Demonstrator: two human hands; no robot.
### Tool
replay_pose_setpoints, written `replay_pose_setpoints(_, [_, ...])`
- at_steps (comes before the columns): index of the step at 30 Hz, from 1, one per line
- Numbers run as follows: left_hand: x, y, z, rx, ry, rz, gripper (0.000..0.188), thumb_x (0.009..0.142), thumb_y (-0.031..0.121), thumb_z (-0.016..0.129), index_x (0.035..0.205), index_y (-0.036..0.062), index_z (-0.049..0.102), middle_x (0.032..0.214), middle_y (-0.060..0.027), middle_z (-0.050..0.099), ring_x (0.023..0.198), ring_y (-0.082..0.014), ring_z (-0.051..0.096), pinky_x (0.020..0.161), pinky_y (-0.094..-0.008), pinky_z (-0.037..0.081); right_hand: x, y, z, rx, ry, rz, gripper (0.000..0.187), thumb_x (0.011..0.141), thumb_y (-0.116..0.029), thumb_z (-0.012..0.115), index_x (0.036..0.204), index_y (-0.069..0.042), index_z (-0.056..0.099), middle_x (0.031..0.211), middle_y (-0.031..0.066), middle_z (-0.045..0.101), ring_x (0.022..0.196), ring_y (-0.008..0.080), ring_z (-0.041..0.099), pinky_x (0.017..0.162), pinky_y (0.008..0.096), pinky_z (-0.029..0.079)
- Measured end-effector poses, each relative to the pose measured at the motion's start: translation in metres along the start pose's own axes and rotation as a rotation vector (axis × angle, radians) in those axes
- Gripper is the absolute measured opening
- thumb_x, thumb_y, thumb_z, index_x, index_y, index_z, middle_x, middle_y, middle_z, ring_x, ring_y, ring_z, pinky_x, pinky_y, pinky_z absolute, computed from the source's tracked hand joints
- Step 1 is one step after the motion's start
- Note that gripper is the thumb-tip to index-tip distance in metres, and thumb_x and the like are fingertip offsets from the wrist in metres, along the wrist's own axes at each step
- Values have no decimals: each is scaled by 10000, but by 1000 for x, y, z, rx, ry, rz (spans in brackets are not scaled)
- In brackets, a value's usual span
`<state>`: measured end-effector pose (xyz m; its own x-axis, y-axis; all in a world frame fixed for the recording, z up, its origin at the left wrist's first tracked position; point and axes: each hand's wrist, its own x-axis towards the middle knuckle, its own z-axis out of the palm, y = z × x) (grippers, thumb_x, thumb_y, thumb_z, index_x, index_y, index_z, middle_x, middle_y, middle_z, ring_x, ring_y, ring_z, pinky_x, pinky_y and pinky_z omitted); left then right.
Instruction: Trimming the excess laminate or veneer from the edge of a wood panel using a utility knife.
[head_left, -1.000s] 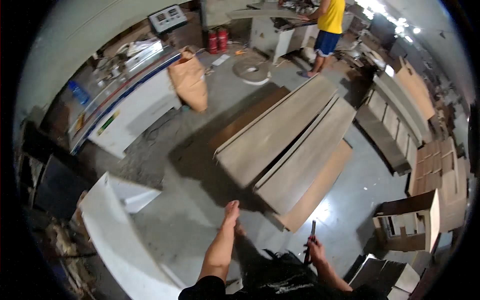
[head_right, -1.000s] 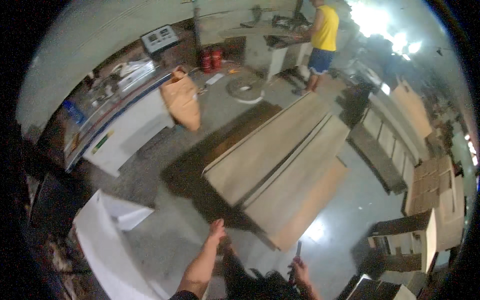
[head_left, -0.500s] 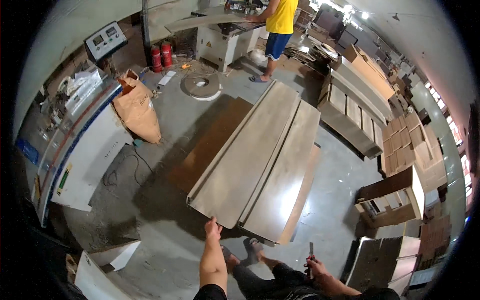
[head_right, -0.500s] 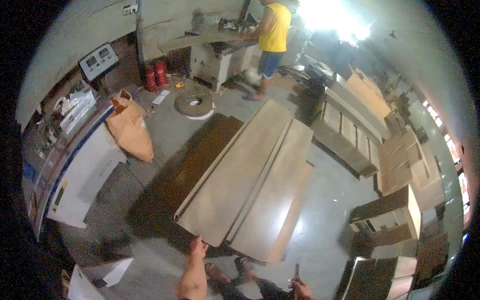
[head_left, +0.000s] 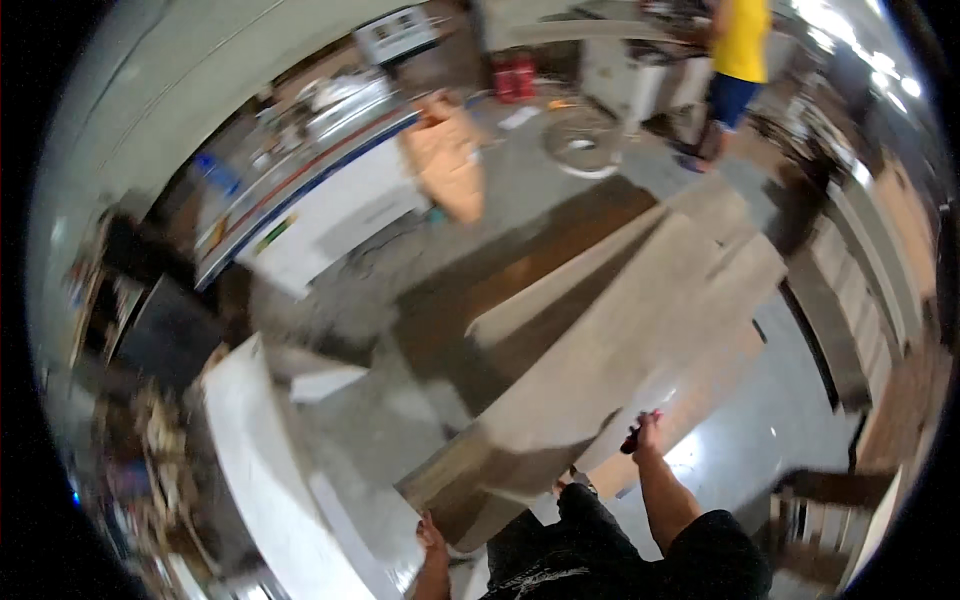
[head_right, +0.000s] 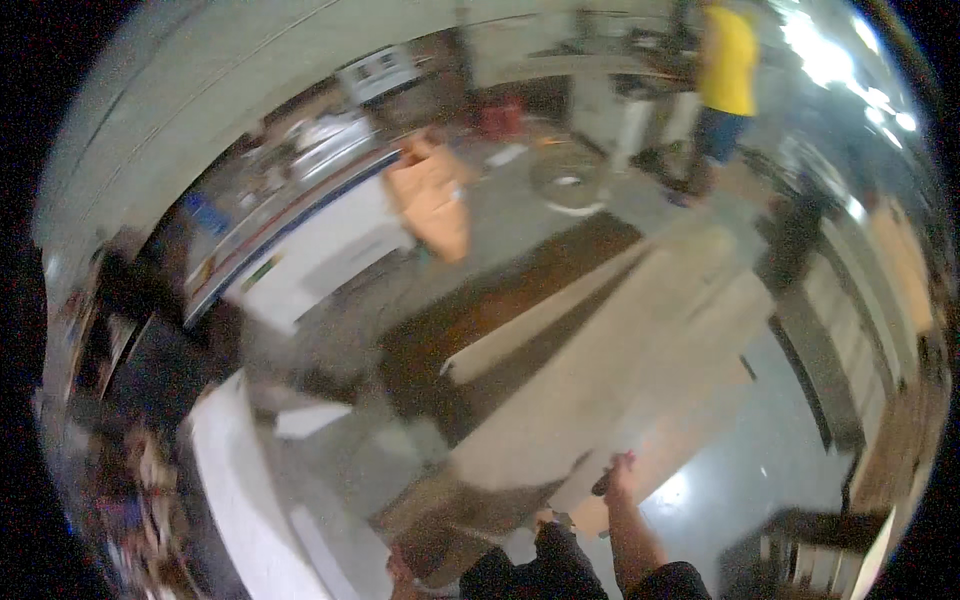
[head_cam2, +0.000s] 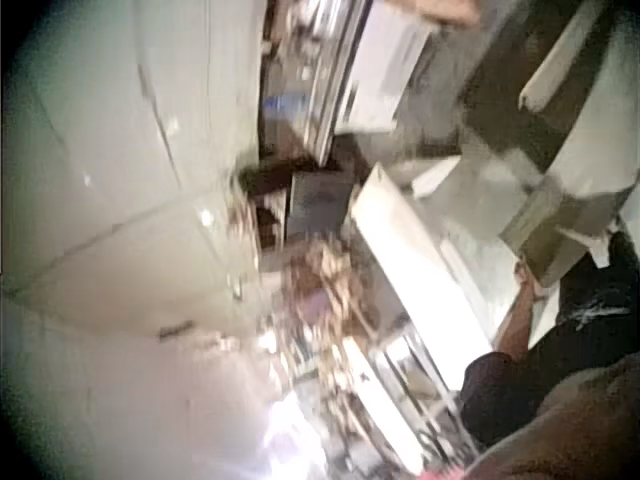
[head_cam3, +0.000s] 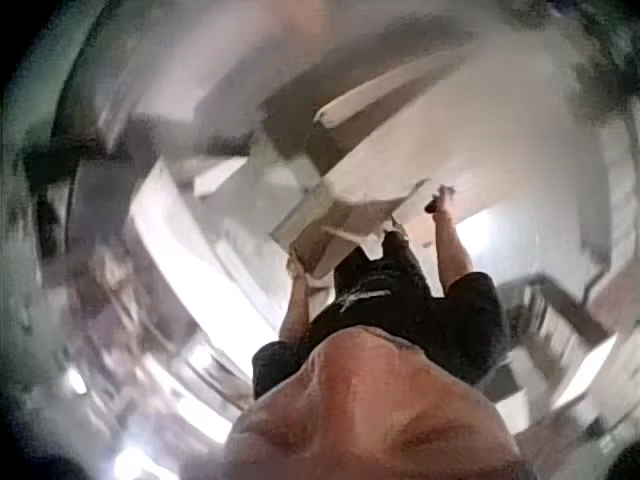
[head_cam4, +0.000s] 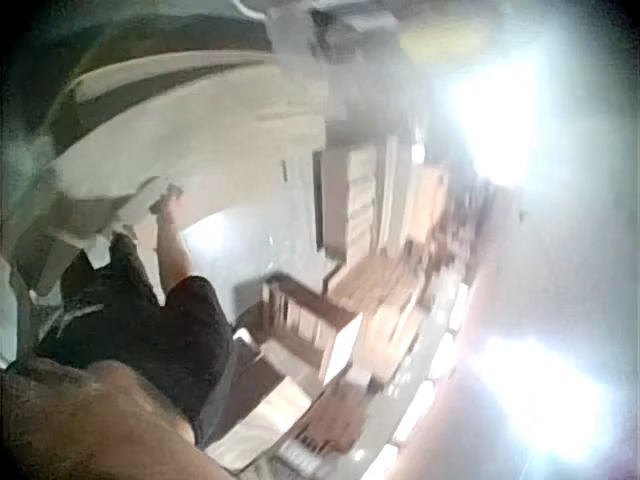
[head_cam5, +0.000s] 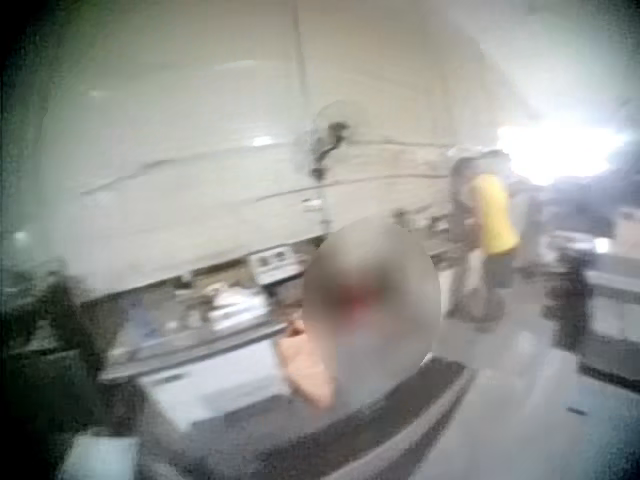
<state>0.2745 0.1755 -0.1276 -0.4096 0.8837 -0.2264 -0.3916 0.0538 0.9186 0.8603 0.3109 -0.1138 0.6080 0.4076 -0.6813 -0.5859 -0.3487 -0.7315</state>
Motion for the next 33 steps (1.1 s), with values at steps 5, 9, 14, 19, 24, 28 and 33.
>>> replay_pose_setpoints(5, [-152, 112, -84, 710, 761, -211, 407, 987, 362, 697, 1122, -21, 676, 1058, -99, 702, 877, -223, 619, 801, -351, 514, 12, -2, 22, 194, -240, 345, 380, 1013, -552, 507, 1152, -204, 563, 997, 36, 621, 712, 205, 576, 589, 363, 498])
replay_pose_setpoints(9, [-251, 166, -90, 549, 1040, -182, 592, 965, 537, 632, 833, -40, 621, 766, -142, 631, 761, -208, 561, 717, -394, 487, -13, 30, 17, 13, -511, 351, 527, 946, -716, 408, 991, -228, 603, 941, 5, 596, 892, 225, 583, 758, 473, 475])
replay_pose_setpoints(14, [-339, 215, -77, 841, 1146, -307, 635, 960, 541, 546, 773, -66, 551, 696, -226, 562, 683, -329, 481, 742, -471, 451, 107, 123, -61, -355, -980, -153, 519, 892, -629, 487, 1137, -196, 636, 1087, 18, 612, 1008, 270, 535, 848, 509, 423])
replay_pose_setpoints(19, [-495, 184, -125, 569, 1395, -147, 486, 970, 402, 625, 861, -71, 650, 718, -78, 604, 707, -174, 492, 693, -389, 452, -162, 70, -8, -194, -641, 415, 412, 917, -532, 558, 1142, -193, 622, 1115, 30, 618, 1025, 271, 563, 836, 485, 478])
replay_pose_setpoints(24, [-598, 163, -146, 413, 1518, -144, 493, 1004, 406, 608, 933, -73, 702, 781, -45, 654, 732, -176, 537, 714, -366, 475, -211, 127, 30, -195, -996, 199, 364, 1005, -369, 507, 1324, -198, 539, 1304, 74, 601, 1174, 292, 550, 970, 485, 470])
replay_pose_setpoints(28, [-730, 69, -179, 300, 1670, 49, 455, 1035, 359, 556, 1110, -59, 721, 963, -102, 711, 848, -185, 622, 777, -351, 512, -379, 162, 47, -311, -973, 538, 406, 943, -390, 650, 1259, -137, 614, 1252, 63, 613, 1119, 285, 570, 942, 501, 477])
replay_pose_setpoints(33, [-781, 73, -148, -165, 1493, -158, 586, 1056, 464, 410, 1591, 227, 375, 1530, -237, 446, 1424, -360, 442, 1200, -654, 215, -434, 249, 76, -457, -1025, 521, 458, 926, -372, 661, 1292, -116, 560, 1126, 78, 642, 1030, 291, 608, 907, 472, 494])
